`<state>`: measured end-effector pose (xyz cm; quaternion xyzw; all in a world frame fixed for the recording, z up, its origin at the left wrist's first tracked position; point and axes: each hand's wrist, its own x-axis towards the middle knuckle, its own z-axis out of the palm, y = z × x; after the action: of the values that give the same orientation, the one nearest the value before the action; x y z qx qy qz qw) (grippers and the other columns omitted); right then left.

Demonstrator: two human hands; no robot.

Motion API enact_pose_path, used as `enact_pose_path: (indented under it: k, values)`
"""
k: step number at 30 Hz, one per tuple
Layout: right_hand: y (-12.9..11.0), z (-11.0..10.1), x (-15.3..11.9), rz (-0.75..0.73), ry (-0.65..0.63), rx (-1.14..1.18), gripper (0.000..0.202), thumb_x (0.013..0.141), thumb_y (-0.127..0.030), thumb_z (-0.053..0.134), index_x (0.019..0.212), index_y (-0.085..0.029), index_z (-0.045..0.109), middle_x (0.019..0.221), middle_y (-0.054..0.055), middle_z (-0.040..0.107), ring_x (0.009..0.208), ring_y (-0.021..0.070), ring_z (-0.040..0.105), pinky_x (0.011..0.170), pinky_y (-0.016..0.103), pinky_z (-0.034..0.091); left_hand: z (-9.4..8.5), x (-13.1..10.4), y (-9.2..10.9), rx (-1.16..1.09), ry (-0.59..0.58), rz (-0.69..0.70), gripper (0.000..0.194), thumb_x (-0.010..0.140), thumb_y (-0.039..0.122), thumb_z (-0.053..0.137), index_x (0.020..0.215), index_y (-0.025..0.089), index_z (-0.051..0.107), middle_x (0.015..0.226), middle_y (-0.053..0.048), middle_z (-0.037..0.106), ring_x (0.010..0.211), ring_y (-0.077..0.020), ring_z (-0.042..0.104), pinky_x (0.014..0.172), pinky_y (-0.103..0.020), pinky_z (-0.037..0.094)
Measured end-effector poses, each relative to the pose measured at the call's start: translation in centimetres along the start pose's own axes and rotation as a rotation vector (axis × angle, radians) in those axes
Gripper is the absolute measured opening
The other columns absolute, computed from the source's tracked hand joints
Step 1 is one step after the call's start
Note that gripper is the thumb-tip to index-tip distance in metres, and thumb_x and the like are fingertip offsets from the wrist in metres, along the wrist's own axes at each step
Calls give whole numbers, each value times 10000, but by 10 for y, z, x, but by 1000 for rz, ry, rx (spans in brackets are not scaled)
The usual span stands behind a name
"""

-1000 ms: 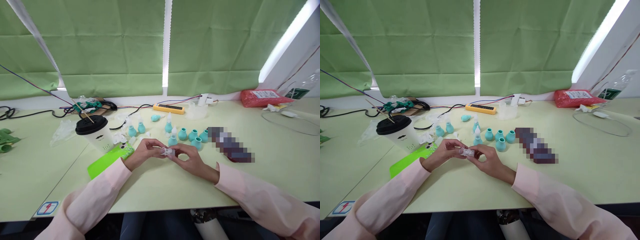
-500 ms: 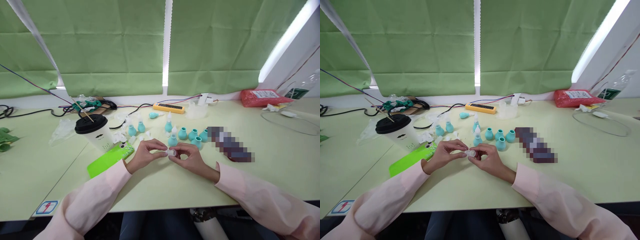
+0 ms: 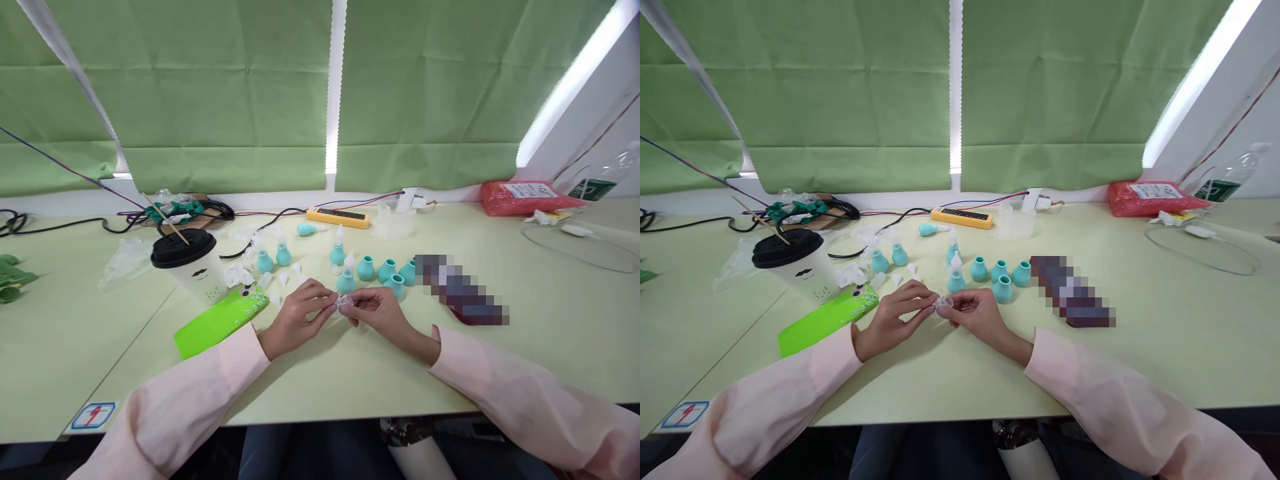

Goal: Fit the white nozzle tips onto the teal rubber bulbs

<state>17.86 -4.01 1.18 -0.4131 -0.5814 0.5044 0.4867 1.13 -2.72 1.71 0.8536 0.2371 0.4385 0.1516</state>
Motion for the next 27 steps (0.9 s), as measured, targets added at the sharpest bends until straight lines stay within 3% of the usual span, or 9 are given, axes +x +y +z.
enact_pose_path:
  k: [8,16,19,24,27]
  values:
    - [3,1,-1,-21,49,7,156,562,-256,672,639,-136,611,489,-28,521,419,66,459,430,208,395,5,-1,0,-234,-93,-266,196,743,225,508,910,167,593,966,-85,547,905,-173,515,779,-316,440]
    - [0,1,1,-86,14,19,194,552,-269,674,679,-140,604,555,-9,547,473,91,497,476,236,442,16,-6,5,-206,121,-292,240,694,209,567,927,148,564,865,-71,571,751,-137,545,667,-282,491]
    - [2,1,1,-132,-7,19,189,591,-263,648,733,-148,603,605,1,560,498,94,514,493,243,460,17,-6,5,-89,155,-173,226,694,173,562,917,140,557,814,-68,597,710,-125,552,626,-260,494]
    - [10,1,-1,-138,-49,14,174,595,-231,646,742,-148,601,611,-2,553,488,88,518,485,236,472,14,-9,-2,319,164,242,284,660,149,566,937,120,516,783,-90,601,695,-147,551,589,-275,481]
    - [12,2,-2,-123,-66,-16,157,594,-228,645,718,-148,595,611,-7,539,473,78,505,468,226,466,12,-10,-6,526,108,344,265,667,178,551,921,113,507,720,-78,602,641,-148,544,527,-262,466]
